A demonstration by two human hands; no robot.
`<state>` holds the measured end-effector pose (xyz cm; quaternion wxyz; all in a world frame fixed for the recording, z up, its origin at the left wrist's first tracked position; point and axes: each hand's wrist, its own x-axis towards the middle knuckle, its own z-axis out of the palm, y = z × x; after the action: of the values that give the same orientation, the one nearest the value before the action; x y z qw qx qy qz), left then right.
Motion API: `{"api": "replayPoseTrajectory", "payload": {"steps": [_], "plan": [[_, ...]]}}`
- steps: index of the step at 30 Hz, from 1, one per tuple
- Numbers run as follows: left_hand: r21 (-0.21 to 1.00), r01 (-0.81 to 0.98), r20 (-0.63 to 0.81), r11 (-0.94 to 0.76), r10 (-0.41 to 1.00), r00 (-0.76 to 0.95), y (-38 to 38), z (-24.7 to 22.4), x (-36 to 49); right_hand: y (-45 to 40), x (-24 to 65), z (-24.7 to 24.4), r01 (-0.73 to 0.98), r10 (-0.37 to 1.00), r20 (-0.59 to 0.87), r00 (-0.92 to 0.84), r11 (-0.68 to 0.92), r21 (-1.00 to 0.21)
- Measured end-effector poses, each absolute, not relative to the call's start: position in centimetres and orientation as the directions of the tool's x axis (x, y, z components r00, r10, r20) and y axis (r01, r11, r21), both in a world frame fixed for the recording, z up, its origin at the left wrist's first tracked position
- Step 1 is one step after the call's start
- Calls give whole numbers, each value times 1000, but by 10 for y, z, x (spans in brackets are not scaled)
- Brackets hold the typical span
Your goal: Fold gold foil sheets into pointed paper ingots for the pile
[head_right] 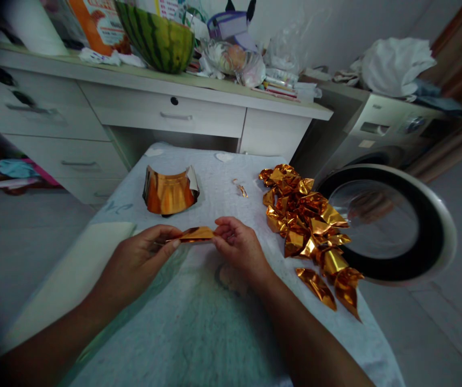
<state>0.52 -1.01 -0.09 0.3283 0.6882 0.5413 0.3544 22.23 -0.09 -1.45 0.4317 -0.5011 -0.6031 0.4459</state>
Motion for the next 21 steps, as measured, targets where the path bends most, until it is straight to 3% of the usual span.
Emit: {"api": "replayPoseTrajectory", "payload": {"steps": [5, 14, 21], "plan": [[830, 516, 174, -213, 977, 124, -11, -1, 6, 1, 222, -20, 195, 982, -14, -189, 23, -981], [809, 542, 182, -228, 974, 139, -11, 3, 7, -3, 221, -18, 250, 977, 57, -206, 109, -962], [811, 534, 174, -236, 971, 164, -10, 0, 8, -6, 220, -15, 572, 931, 294, -217, 366, -734]]}}
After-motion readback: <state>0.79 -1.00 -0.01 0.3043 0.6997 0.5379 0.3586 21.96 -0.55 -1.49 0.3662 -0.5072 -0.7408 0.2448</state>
